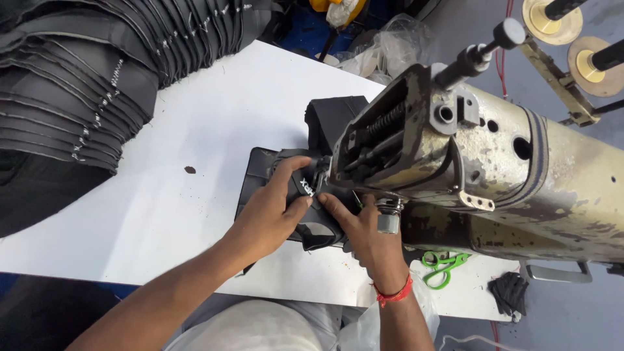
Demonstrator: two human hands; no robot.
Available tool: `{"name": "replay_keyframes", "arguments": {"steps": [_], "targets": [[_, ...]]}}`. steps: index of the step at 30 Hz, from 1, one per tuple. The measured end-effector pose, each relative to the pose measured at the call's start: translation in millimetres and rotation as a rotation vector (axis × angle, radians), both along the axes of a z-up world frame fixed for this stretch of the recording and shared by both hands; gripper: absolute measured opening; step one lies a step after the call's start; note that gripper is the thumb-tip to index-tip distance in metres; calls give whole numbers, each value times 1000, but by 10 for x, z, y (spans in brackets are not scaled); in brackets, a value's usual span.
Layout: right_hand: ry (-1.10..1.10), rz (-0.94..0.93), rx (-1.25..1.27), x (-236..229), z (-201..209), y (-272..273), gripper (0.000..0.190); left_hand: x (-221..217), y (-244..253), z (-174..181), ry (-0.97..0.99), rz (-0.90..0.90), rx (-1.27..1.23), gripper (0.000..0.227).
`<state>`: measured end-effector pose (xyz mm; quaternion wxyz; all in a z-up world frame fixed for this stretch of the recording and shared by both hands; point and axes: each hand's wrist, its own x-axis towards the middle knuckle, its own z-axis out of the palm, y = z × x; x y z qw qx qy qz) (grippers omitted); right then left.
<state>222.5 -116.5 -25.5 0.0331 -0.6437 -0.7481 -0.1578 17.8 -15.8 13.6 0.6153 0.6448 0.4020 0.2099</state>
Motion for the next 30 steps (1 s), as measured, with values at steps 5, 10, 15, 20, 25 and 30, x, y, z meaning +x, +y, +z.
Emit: {"name": "replay_keyframes", "arguments": {"steps": [5, 10, 15, 20, 25, 30], "targets": [[166, -48, -73, 53, -187, -59, 67, 17, 27, 130, 133, 15, -29, 59], [574, -200, 59, -121, -95, 22, 35, 4, 138, -58, 105, -58, 107, 58], [1095, -584, -57, -482, 275, 121, 34, 7, 441, -120, 41, -175, 199, 57], [921, -605, -53, -427, 92, 65, 30, 26, 581, -63, 110, -272, -107, 55], [244, -51, 171, -91, -114, 46, 34, 59, 465, -243, -183, -106, -300, 55], [255, 64, 191, 63, 29, 252, 32, 85, 228, -441, -296, 83, -270, 53]]}}
